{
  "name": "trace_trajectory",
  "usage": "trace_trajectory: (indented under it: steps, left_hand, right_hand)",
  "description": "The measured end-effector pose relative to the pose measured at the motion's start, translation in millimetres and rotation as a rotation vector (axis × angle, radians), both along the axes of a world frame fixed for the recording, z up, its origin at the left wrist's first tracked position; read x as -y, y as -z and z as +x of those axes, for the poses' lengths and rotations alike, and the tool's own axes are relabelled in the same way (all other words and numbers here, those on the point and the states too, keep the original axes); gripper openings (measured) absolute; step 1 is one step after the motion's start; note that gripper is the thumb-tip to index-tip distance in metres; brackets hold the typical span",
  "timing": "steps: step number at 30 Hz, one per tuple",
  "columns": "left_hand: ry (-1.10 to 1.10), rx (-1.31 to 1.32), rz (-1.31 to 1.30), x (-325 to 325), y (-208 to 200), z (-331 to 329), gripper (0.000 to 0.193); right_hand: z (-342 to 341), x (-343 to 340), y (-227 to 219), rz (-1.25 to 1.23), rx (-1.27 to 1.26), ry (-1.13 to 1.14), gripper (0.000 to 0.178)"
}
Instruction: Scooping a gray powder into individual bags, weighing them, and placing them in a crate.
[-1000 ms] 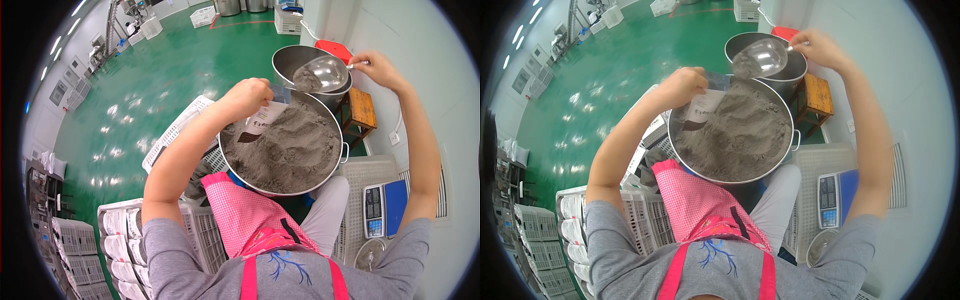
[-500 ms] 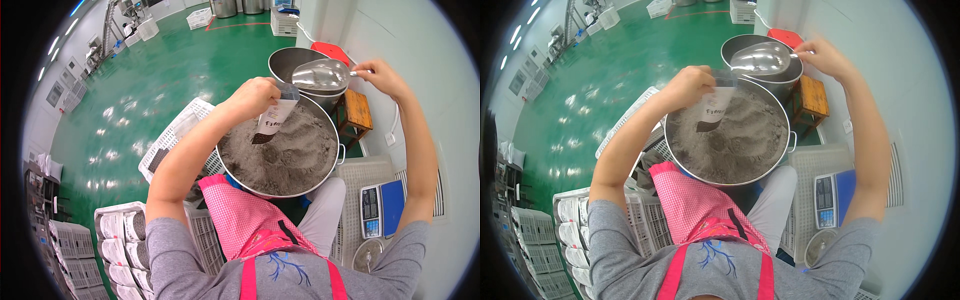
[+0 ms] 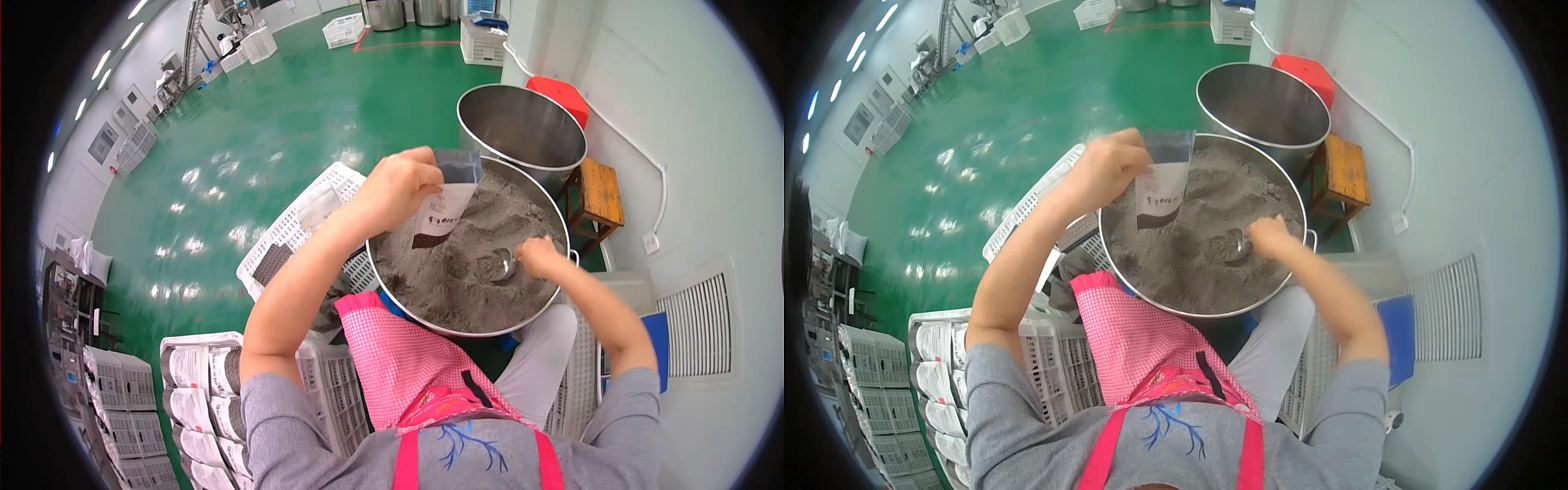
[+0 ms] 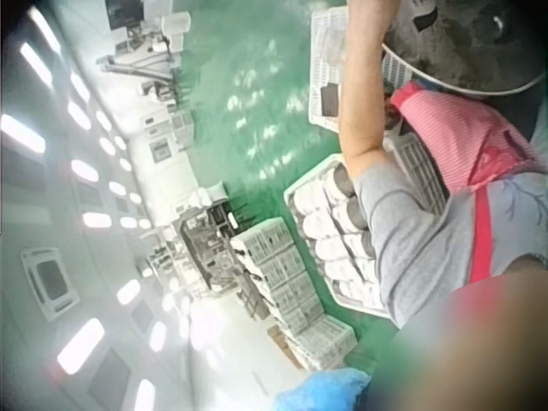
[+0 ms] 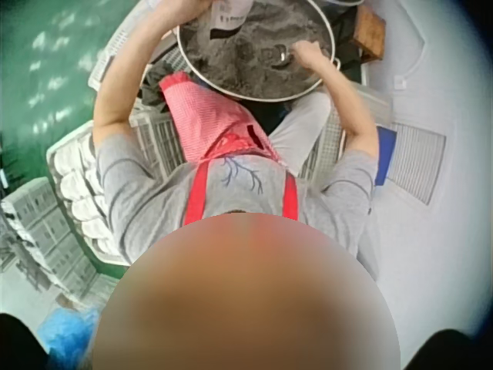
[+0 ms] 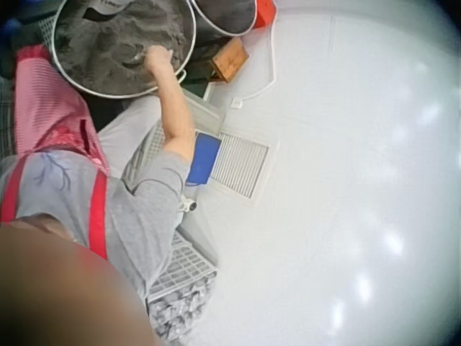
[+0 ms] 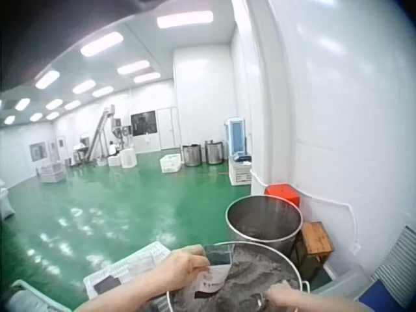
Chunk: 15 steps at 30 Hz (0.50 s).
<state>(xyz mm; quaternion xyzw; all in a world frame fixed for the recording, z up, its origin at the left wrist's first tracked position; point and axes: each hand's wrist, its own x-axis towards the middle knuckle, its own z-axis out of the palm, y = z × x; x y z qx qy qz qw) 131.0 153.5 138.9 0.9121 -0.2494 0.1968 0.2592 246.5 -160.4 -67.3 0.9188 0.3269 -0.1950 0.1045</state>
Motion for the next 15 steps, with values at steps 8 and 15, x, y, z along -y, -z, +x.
trace_trajectory:
  steps: [8, 15]
  left_hand:
    - [0.056, -0.041, 0.047, 20.8, -7.0, 4.9, 0.009]
    - [0.134, -0.032, 0.075, 44.4, -3.3, 8.6, 0.008]
  right_hand:
    - [-35.2, -57.3, -251.9, 0.696, -0.952, -0.551, 0.029]
    - [-24.6, -49.8, -283.6, 1.048, -0.672, -0.258, 0.020]
